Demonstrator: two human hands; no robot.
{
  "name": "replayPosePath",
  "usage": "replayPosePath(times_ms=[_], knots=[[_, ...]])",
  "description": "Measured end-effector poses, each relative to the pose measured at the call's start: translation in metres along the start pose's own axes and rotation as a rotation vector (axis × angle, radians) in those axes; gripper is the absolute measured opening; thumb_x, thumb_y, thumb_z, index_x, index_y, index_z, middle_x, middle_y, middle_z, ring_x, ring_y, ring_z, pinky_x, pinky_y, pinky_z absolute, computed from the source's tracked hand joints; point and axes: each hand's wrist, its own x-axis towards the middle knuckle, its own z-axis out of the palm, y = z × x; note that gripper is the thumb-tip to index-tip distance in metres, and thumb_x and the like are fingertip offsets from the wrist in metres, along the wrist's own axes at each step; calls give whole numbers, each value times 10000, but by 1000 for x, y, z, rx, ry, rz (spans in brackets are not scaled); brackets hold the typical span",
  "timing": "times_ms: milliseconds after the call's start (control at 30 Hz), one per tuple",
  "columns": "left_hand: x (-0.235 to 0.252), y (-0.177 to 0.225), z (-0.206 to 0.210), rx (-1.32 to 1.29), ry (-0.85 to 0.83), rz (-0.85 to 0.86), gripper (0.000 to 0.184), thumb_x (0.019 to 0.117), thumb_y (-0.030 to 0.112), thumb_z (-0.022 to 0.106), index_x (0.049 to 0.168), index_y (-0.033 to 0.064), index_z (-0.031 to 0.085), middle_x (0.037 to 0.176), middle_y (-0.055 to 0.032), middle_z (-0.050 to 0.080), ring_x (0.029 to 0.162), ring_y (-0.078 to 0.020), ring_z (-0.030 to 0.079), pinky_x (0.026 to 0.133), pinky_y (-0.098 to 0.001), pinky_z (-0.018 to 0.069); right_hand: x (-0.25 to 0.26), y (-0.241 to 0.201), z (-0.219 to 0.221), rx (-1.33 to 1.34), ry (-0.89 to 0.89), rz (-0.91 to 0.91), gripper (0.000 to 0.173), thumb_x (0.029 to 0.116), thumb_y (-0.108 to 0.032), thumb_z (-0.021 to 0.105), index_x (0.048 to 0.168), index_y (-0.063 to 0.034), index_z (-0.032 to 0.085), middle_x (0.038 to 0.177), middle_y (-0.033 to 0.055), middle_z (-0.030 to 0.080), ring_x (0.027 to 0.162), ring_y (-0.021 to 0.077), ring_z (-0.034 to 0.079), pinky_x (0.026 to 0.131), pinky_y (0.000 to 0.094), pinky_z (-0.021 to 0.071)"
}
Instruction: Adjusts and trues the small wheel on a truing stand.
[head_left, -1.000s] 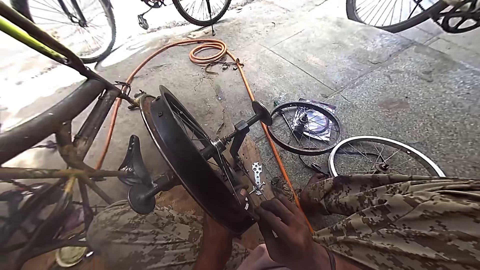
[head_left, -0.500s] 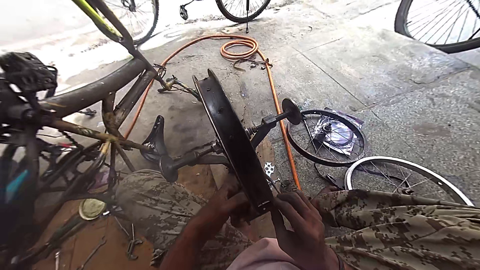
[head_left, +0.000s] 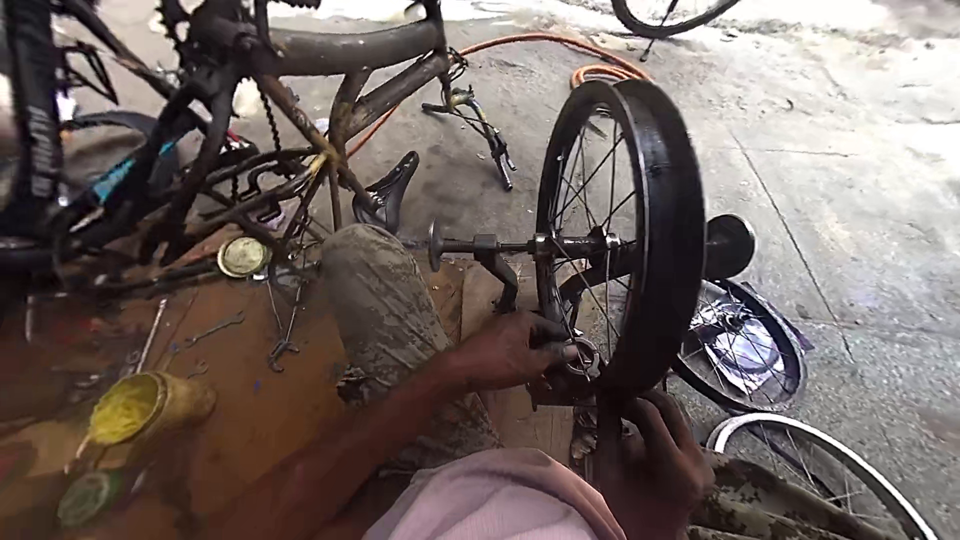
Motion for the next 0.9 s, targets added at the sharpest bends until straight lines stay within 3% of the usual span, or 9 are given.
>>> replayPosePath(times_ms=[133, 233, 367, 600, 767, 900], knots=[[3, -8, 10, -287, 95, -68, 250, 1047, 162, 592, 1210, -24, 627, 961, -130, 719, 763, -172, 735, 743, -327, 638, 5, -3, -3, -23, 8, -19, 157, 893, -130, 665, 788, -18, 701, 821, 103, 671, 825, 119, 652, 756, 221, 538], [5, -15, -2, 22, 179, -79, 212, 1005, 197, 657, 1155, 48, 672, 922, -66, 725, 751, -133, 718, 740, -331, 627, 9, -4, -7, -4, -7, -42, 155, 891, -131, 670, 791, -14, 691, 816, 87, 660, 820, 95, 646, 748, 196, 536], [14, -24, -12, 348, 332, -44, 190, 960, 241, 690, 1064, 85, 723, 918, -59, 719, 809, -171, 697, 771, -410, 588, 12, -7, -10, 8, 16, -53, 163, 882, -125, 680, 794, 11, 694, 826, 95, 662, 822, 73, 648, 749, 176, 535], [32, -31, -4, 200, 277, 32, 208, 971, 245, 696, 1095, 80, 722, 912, -55, 725, 758, -134, 711, 745, -359, 621, 12, -1, -14, 12, 10, -75, 189, 879, -150, 702, 775, 8, 710, 801, 91, 671, 787, 69, 656, 723, 177, 547], [28, -35, -15, 232, 366, -10, 158, 970, 247, 683, 1038, 112, 731, 856, -17, 718, 740, -114, 695, 718, -348, 600, 9, 3, -12, 2, -37, -64, 170, 869, -158, 701, 782, -14, 726, 815, 88, 692, 838, 88, 674, 776, 202, 554], [27, -34, -20, 264, 426, -15, 165, 972, 252, 671, 1027, 106, 725, 854, -29, 709, 770, -141, 685, 733, -387, 576, 14, -3, -13, 68, -14, -35, 181, 889, -141, 699, 771, -4, 708, 802, 54, 674, 781, 39, 658, 726, 169, 561]])
